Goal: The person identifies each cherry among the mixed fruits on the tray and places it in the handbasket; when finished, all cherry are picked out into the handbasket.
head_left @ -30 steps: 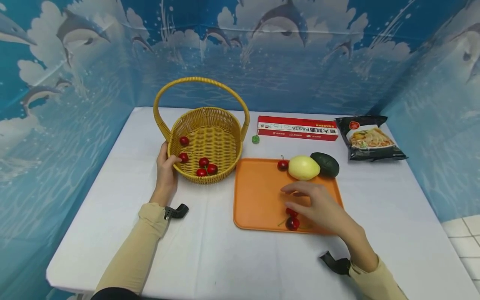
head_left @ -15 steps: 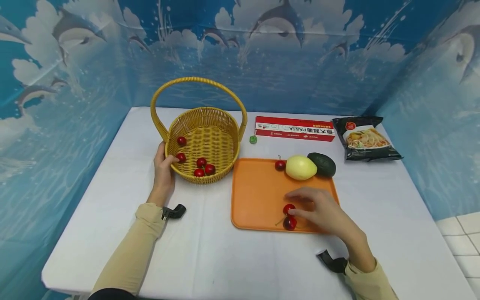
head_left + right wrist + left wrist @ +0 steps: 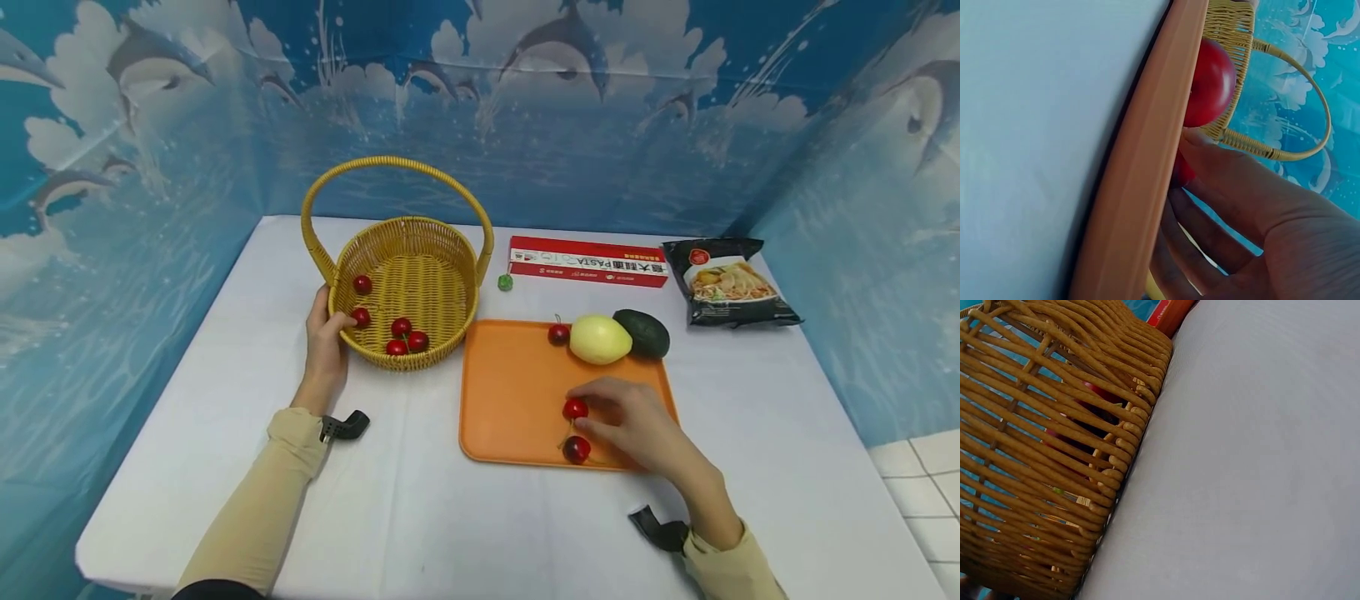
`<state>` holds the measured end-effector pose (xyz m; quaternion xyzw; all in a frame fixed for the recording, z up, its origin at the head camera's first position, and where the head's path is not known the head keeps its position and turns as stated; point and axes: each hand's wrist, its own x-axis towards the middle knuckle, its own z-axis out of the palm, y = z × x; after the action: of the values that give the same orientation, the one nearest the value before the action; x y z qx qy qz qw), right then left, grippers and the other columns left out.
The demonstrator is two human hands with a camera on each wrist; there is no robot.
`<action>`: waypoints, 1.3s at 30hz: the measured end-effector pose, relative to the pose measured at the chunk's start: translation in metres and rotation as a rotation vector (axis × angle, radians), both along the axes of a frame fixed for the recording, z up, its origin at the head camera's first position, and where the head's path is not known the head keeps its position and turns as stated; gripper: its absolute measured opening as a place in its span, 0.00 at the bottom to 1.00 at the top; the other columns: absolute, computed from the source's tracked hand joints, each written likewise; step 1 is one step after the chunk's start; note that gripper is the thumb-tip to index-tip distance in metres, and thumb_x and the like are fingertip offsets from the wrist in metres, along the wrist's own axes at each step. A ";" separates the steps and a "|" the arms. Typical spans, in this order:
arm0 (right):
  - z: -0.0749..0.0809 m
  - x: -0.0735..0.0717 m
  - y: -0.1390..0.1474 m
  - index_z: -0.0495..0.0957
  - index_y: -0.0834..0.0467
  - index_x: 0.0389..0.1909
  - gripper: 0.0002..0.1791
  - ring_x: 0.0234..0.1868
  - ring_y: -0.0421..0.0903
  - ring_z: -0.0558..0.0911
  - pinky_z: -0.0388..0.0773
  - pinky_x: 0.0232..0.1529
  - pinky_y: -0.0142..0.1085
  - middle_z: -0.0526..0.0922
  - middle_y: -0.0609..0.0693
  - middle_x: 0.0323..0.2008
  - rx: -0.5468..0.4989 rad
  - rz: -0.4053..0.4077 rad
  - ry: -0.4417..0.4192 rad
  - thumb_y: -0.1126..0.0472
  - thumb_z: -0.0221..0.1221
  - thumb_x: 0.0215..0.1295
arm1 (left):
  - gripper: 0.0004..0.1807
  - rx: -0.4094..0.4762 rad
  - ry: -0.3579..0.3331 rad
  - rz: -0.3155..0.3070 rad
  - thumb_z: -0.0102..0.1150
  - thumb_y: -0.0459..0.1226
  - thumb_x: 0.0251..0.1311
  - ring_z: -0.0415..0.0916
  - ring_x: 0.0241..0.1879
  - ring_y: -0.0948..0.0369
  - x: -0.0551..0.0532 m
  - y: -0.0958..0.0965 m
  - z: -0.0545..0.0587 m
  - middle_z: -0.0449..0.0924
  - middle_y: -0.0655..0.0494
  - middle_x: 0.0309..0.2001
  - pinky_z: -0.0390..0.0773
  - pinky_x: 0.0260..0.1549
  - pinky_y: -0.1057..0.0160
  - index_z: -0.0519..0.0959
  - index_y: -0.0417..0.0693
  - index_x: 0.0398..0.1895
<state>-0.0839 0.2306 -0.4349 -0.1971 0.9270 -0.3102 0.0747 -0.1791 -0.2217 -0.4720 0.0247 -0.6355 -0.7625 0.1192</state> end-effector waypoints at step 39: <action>0.080 -0.051 -0.080 0.86 0.54 0.54 0.19 0.47 0.45 0.87 0.86 0.52 0.44 0.89 0.44 0.47 -0.103 0.208 0.204 0.62 0.73 0.62 | 0.43 0.010 -0.002 -0.019 0.45 0.26 0.56 0.58 0.78 0.54 0.002 0.000 -0.003 0.62 0.51 0.79 0.59 0.76 0.57 0.63 0.51 0.81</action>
<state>-0.1346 0.1506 -0.3545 -0.3259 0.8872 -0.3265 0.0018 -0.1769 -0.2218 -0.4745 0.0203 -0.6321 -0.7666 0.1112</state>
